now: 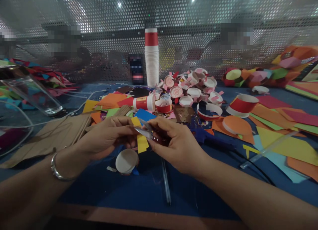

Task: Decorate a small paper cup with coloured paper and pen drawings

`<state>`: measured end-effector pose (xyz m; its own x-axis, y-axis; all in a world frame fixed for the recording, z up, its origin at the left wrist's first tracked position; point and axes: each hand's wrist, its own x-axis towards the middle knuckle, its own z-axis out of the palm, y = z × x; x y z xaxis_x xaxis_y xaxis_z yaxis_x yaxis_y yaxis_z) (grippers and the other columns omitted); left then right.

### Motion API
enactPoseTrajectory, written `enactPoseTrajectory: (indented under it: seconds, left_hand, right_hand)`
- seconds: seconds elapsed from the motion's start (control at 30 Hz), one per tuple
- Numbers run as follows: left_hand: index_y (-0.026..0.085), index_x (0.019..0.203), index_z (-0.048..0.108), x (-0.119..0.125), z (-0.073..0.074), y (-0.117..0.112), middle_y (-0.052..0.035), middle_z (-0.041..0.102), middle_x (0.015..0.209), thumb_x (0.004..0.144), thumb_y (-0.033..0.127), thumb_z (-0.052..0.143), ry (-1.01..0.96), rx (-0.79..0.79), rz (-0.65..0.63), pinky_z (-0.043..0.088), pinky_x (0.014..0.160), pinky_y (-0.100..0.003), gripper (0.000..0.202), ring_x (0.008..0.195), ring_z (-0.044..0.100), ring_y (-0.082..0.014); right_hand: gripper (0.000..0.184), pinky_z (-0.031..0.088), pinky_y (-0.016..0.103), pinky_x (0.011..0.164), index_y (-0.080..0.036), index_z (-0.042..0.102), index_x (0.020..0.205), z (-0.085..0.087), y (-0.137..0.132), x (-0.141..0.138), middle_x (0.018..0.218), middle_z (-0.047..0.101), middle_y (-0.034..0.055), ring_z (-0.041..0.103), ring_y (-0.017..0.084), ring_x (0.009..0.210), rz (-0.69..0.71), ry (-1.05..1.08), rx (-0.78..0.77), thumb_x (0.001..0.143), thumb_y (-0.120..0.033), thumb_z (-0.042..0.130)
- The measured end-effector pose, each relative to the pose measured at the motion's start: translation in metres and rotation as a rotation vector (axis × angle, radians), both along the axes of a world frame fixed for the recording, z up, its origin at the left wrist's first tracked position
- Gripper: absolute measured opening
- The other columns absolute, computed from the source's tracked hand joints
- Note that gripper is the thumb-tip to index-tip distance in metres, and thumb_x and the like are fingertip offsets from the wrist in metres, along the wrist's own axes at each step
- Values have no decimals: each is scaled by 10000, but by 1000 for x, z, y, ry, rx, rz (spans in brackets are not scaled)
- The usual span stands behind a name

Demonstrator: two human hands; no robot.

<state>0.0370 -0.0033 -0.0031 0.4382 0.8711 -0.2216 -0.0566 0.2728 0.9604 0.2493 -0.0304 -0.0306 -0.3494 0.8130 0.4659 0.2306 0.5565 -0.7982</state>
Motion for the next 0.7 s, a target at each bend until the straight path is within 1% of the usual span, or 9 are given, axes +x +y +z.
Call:
enactPoseTrajectory:
  seconds: [0.1, 0.17, 0.27, 0.33, 0.4, 0.5, 0.6, 0.7]
  left_hand:
    - [104, 769, 764, 4, -1, -4, -42, 752, 620, 617, 311, 968, 29, -11, -11, 548, 500, -141, 327, 495, 670, -90]
    - [103, 770, 769, 5, -3, -5, -39, 758, 637, 604, 314, 978, 34, 1, 1, 553, 501, -142, 340, 510, 682, -94]
    - [111, 769, 772, 6, -4, -7, -47, 772, 662, 685, 294, 936, 6, 43, 32, 572, 534, -146, 259, 565, 719, -109]
    - [114, 774, 775, 6, -5, -7, -52, 779, 673, 745, 249, 890, -21, 51, 58, 582, 550, -150, 179, 590, 734, -116]
    - [111, 784, 781, 7, -6, -7, -56, 787, 685, 777, 196, 849, -33, 43, 73, 583, 545, -152, 108, 590, 739, -120]
    - [105, 779, 786, 8, -6, -10, -65, 793, 694, 798, 170, 813, -31, 56, 68, 581, 540, -149, 73, 587, 745, -123]
    - [118, 772, 788, 9, -7, -12, -56, 796, 702, 796, 192, 813, -42, 87, 71, 589, 552, -157, 81, 588, 744, -122]
    - [145, 781, 800, 9, -6, -14, -38, 795, 707, 781, 224, 828, -93, 102, 69, 604, 583, -179, 83, 620, 746, -129]
  right_hand:
    - [43, 462, 259, 642, -208, 728, 933, -3, 0, 0, 843, 690, 8, 592, 144, 717, 12, -30, -4, 900, -203, 701]
    - [38, 474, 265, 643, -202, 731, 901, -2, 2, -1, 825, 695, 12, 596, 151, 711, 2, 9, -48, 890, -237, 722]
    - [70, 504, 256, 667, -204, 730, 882, 0, 3, -3, 836, 715, 8, 619, 155, 735, 20, 112, -155, 861, -257, 769]
    - [98, 504, 244, 662, -209, 733, 873, 2, 4, -5, 824, 719, -4, 618, 150, 732, 27, 157, -226, 837, -258, 810]
    - [140, 501, 244, 664, -210, 733, 856, 3, 5, -7, 805, 715, -9, 611, 151, 731, 18, 183, -275, 807, -268, 850]
    - [189, 499, 259, 691, -205, 738, 845, 3, 5, -8, 791, 702, -5, 599, 160, 746, 5, 220, -304, 778, -303, 885]
    - [211, 479, 263, 678, -200, 734, 830, 2, 5, -8, 763, 670, -9, 573, 157, 731, -2, 233, -309, 771, -327, 892]
    - [242, 459, 260, 661, -198, 700, 783, 2, 6, -9, 728, 630, -22, 543, 145, 703, -4, 250, -313, 760, -336, 897]
